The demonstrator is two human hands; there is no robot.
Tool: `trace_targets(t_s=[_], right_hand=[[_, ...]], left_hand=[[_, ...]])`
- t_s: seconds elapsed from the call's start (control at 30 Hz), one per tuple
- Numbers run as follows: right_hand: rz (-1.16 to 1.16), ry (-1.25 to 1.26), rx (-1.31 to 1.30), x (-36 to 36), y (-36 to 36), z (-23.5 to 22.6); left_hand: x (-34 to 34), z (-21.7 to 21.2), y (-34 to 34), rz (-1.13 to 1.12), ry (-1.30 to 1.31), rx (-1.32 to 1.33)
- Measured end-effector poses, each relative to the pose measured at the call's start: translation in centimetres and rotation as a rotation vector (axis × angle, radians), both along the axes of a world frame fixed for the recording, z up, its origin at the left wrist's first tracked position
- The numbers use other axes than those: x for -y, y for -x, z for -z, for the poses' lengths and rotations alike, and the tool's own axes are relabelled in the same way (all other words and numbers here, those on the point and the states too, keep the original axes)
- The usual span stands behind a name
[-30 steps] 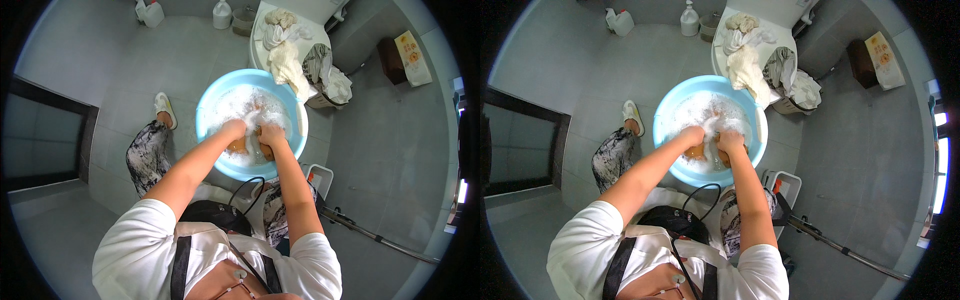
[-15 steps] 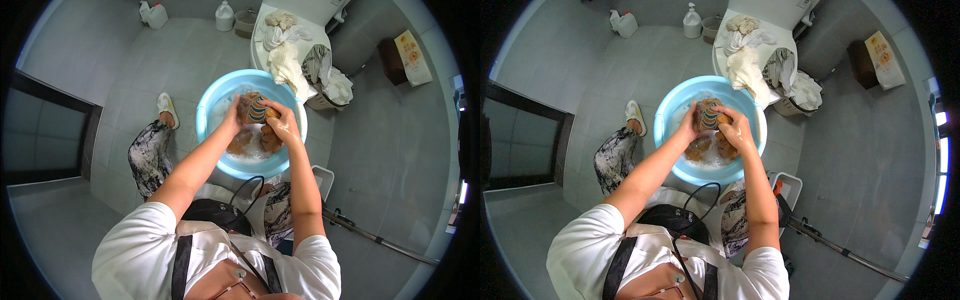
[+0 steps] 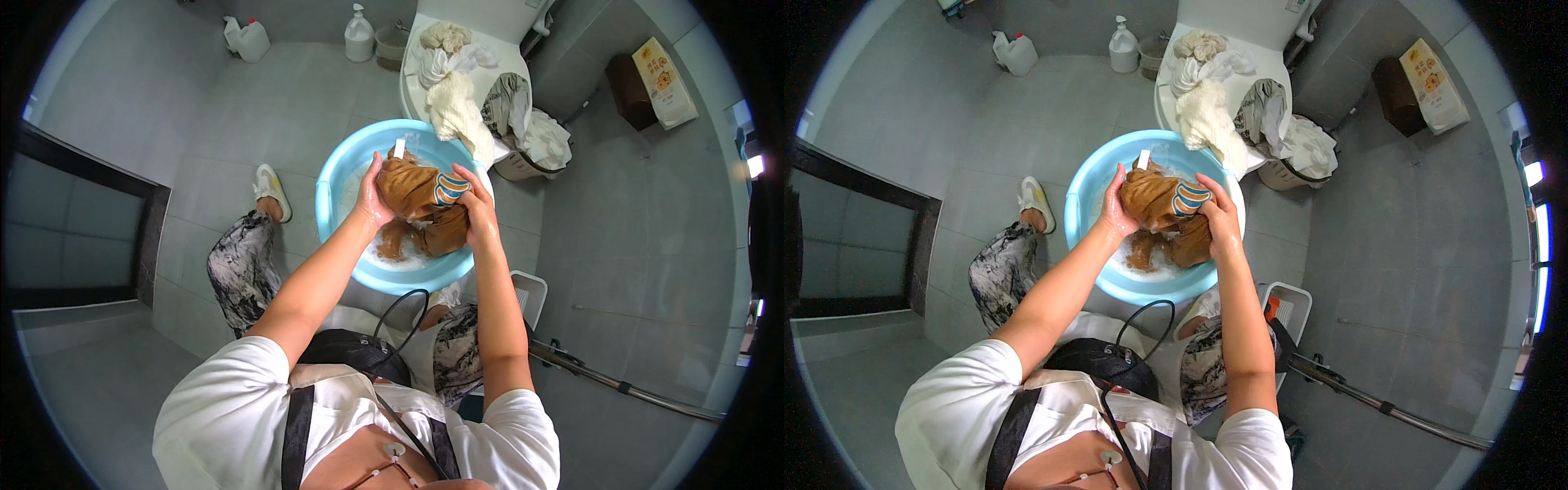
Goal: The person washes clothes in a blue basin filled with soapy water by hand, scrubbing and wringing the fabric.
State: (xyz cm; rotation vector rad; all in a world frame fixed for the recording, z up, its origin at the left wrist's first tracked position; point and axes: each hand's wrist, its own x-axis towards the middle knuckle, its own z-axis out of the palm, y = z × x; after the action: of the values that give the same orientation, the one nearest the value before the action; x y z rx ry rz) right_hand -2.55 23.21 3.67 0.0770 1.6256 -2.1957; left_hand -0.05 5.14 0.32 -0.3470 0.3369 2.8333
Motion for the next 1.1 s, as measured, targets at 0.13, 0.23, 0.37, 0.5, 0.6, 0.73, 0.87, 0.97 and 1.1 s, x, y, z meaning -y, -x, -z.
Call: trace_targets(t_s=[0.13, 0.23, 0.37, 0.5, 0.6, 0.73, 0.87, 0.97, 1.1], right_hand=[[-0.018, -0.127, -0.388, 2.1, -2.2, 0.9], [0.062, -0.539, -0.809, 4.2, -3.4, 1.1], [0.179, -0.661, -1.008, 5.1, -3.7, 1.4], [0.263, -0.641, -0.983, 5.6, -3.6, 1.7], [0.329, -0.562, -0.975, 6.1, -3.2, 1.7], [0.330, -0.325, -0.671, 6.3, -2.9, 1.7], [0.384, 0.072, -0.238, 5.8, -1.6, 3.4], [0.332, 0.336, 0.035, 4.7, -1.2, 3.6], [0.224, 0.567, 0.301, 4.0, -1.5, 1.1]], left_hand=[[-0.1, -0.8, 0.3, -0.001, 0.213, -0.019], [-0.5, -1.0, 0.0, 0.030, 0.255, -0.054], [-1.2, -1.6, 0.1, 0.011, 0.240, 0.034], [-2.0, -1.8, 0.1, -0.060, 0.254, 0.090], [-2.8, -2.0, 0.2, -0.167, 0.352, 0.124], [-3.0, 0.0, 0.3, -0.297, 0.583, 0.099], [-3.1, 1.2, 0.6, -0.325, 0.804, 0.001], [-1.8, 2.7, 0.7, -0.224, 0.967, -0.154], [-1.0, 1.5, 0.5, -0.068, 0.506, 0.037]])
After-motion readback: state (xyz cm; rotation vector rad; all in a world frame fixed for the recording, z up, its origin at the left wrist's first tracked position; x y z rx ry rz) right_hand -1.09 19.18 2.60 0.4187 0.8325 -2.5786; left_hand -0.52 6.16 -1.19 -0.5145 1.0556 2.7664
